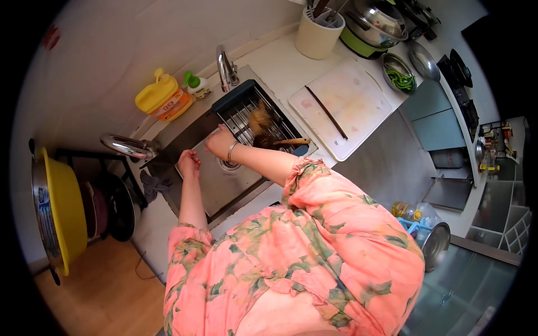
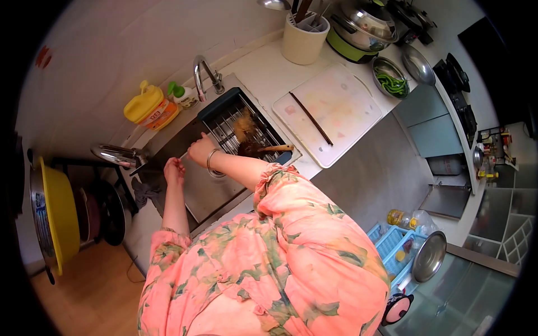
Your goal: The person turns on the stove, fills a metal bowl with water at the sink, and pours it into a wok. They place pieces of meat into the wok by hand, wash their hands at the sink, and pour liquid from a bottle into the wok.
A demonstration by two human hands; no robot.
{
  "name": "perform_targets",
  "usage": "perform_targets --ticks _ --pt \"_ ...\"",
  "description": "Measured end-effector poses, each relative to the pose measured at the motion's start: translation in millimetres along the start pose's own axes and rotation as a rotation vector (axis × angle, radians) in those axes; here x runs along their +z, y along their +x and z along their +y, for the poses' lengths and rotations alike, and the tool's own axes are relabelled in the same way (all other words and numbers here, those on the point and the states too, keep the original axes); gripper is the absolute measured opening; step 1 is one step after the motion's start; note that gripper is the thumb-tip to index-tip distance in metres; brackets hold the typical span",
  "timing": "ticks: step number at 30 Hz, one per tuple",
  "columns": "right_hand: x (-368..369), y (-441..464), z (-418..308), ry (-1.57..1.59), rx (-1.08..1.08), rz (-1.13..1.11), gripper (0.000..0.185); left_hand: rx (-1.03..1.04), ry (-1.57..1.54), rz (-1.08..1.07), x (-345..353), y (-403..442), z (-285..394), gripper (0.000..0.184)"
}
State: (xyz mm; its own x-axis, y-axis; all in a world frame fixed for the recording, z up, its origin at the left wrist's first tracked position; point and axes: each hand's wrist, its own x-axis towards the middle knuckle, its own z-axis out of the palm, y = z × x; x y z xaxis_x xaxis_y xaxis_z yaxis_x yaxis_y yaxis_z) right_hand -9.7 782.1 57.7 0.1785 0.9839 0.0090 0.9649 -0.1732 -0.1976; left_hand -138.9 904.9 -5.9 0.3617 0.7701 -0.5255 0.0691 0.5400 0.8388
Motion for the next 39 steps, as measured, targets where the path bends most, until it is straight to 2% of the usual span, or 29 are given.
perform_targets --ticks 3,4,6,7,9,11,13,15,17,18,20,21,23,26,30,31,33,39 --pt "-24 -6 -4 0.076 0.049 -0.04 0.026 0.021 0.035 -0.129 -3 1 -1 0.025" --pt "-36 -9 -6 0.074 0.044 -0.109 0.021 0.019 0.036 -0.124 -3 1 -2 0.025" --pt "-33 -14 -6 0.071 0.023 -0.184 0.019 0.074 0.663 -0.08 -2 2 -4 0.035" --pt "-19 -13 -4 0.085 0.048 -0.168 0.02 0.074 0.652 -0.061 -3 1 -4 0.035" --pt "-16 -2 -3 0.079 0.071 -0.154 0.026 0.264 1.238 -0.211 -1 -2 3 0.051" --pt "-26 4 -3 0.042 0.039 -0.097 0.032 0.235 0.877 -0.084 17 -24 18 0.055" --pt "-36 15 0 0.044 -0.021 0.041 0.035 0.612 0.964 0.086 11 2 3 0.055" --pt "-53 34 2 0.033 -0.06 0.12 0.038 0.559 0.854 0.194 28 -5 31 0.052" --pt "-81 54 2 -0.034 -0.093 0.198 0.035 0.446 0.177 0.037 44 11 43 0.041" --pt "-92 66 3 -0.064 -0.107 0.273 0.032 0.452 0.157 0.054 53 14 51 0.041" --pt "-116 91 11 -0.08 -0.16 0.354 0.034 0.306 -0.529 -0.171 81 -8 91 0.043" --pt "-127 105 15 -0.099 -0.12 0.317 0.036 0.315 -0.544 -0.166 92 -4 99 0.043" --pt "-141 127 22 -0.129 -0.09 0.294 0.037 0.331 -0.792 -0.219 111 7 122 0.042" --pt "-161 153 29 -0.155 -0.166 0.372 0.048 0.293 -0.975 -0.115 132 18 151 0.043" --pt "-166 165 33 -0.191 -0.144 0.233 0.05 0.306 -1.115 -0.213 136 16 170 0.048" --pt "-166 169 32 -0.181 -0.127 0.18 0.049 0.319 -1.109 -0.219 133 21 169 0.048" --pt "-167 170 32 -0.187 -0.117 0.209 0.048 0.328 -1.118 -0.27 131 37 164 0.048" --pt "-159 166 33 -0.184 -0.112 0.23 0.045 0.306 -1.118 -0.242 127 31 168 0.047"
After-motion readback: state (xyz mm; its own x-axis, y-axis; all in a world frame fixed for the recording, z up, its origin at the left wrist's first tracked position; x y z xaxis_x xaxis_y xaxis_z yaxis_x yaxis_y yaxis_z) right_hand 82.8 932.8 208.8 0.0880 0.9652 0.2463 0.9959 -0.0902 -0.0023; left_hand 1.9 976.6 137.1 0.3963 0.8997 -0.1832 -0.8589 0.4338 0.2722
